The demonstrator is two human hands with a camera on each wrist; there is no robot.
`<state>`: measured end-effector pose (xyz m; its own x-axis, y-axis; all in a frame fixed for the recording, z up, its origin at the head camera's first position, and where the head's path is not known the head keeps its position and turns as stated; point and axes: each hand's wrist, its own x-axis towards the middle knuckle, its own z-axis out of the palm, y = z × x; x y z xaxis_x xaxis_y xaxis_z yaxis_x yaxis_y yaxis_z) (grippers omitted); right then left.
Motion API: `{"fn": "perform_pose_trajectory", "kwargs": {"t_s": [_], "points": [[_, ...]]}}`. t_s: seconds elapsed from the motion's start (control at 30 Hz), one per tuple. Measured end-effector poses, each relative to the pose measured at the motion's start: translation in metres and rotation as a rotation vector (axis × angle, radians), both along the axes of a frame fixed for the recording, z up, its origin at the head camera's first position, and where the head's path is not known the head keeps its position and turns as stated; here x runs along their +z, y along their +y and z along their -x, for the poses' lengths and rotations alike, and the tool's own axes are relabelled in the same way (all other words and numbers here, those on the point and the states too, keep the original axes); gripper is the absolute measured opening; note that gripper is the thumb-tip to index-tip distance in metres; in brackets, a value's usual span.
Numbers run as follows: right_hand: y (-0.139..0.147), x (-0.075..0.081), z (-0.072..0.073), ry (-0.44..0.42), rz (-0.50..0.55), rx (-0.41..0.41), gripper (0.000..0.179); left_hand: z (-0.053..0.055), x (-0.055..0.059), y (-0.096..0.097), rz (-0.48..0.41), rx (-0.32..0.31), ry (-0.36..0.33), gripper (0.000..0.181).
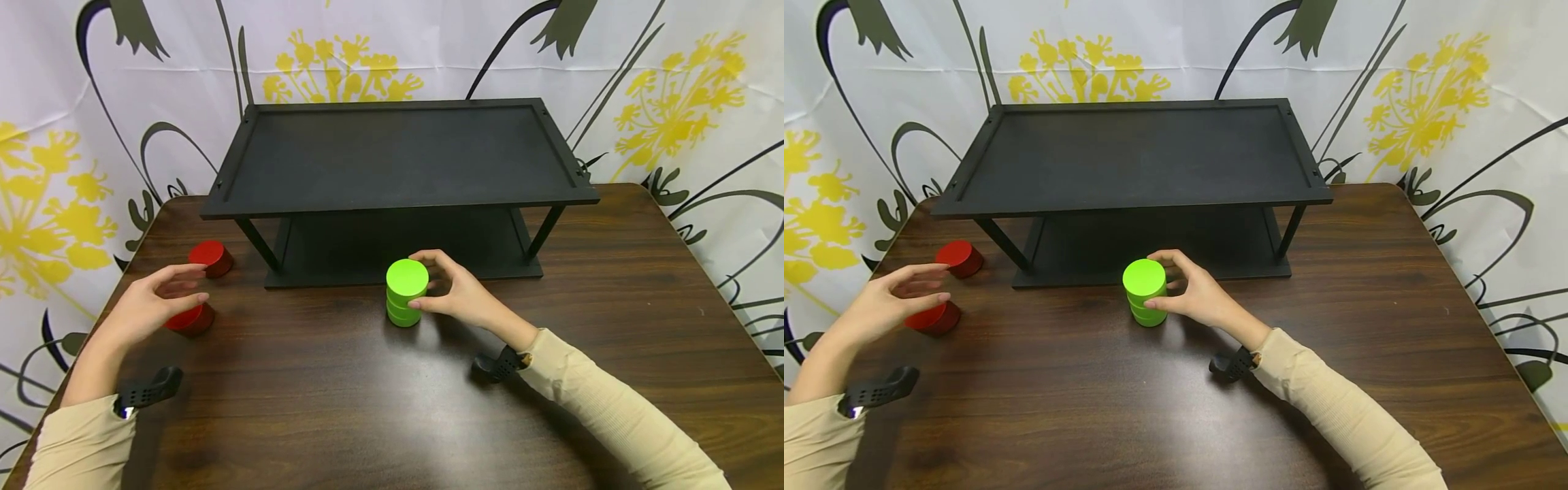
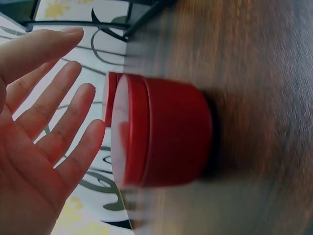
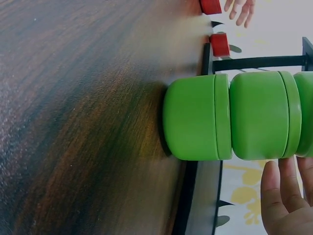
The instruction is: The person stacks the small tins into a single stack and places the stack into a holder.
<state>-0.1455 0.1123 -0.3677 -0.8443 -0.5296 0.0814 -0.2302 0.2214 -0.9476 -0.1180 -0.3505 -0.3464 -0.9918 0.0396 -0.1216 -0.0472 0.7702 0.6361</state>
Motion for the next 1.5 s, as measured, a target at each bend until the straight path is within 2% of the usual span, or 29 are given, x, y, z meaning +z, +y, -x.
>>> {"fn": "perform_pose_trajectory", "kwargs": {"t_s": [0.2, 0.43, 0.6, 0.87, 1.23, 1.5], "points": [[0.001, 0.0, 0.0, 0.011, -0.006, 0.001, 0.064, -0.005, -0.005, -0.015, -0.009, 0.012, -0.004, 0.062], [0.0, 0.0, 0.001, 0.016, -0.01, 0.003, 0.064, -0.01, -0.013, -0.031, -0.01, 0.028, -0.054, 0.066], [-0.001, 0.0, 0.001, 0.023, -0.009, 0.008, 0.063, -0.014, -0.018, -0.037, -0.034, 0.037, -0.065, 0.067], [-0.001, 0.0, 0.0, 0.022, -0.006, 0.008, 0.063, -0.017, -0.021, -0.04, 0.034, 0.046, -0.134, 0.073], [0.001, 0.0, 0.0, 0.017, -0.003, 0.001, 0.063, -0.018, -0.023, -0.036, 0.005, 0.019, -0.229, 0.081], [0.001, -0.001, 0.0, 0.019, -0.006, 0.0, 0.063, -0.019, -0.027, -0.037, 0.016, 0.001, -0.225, 0.081]]}}
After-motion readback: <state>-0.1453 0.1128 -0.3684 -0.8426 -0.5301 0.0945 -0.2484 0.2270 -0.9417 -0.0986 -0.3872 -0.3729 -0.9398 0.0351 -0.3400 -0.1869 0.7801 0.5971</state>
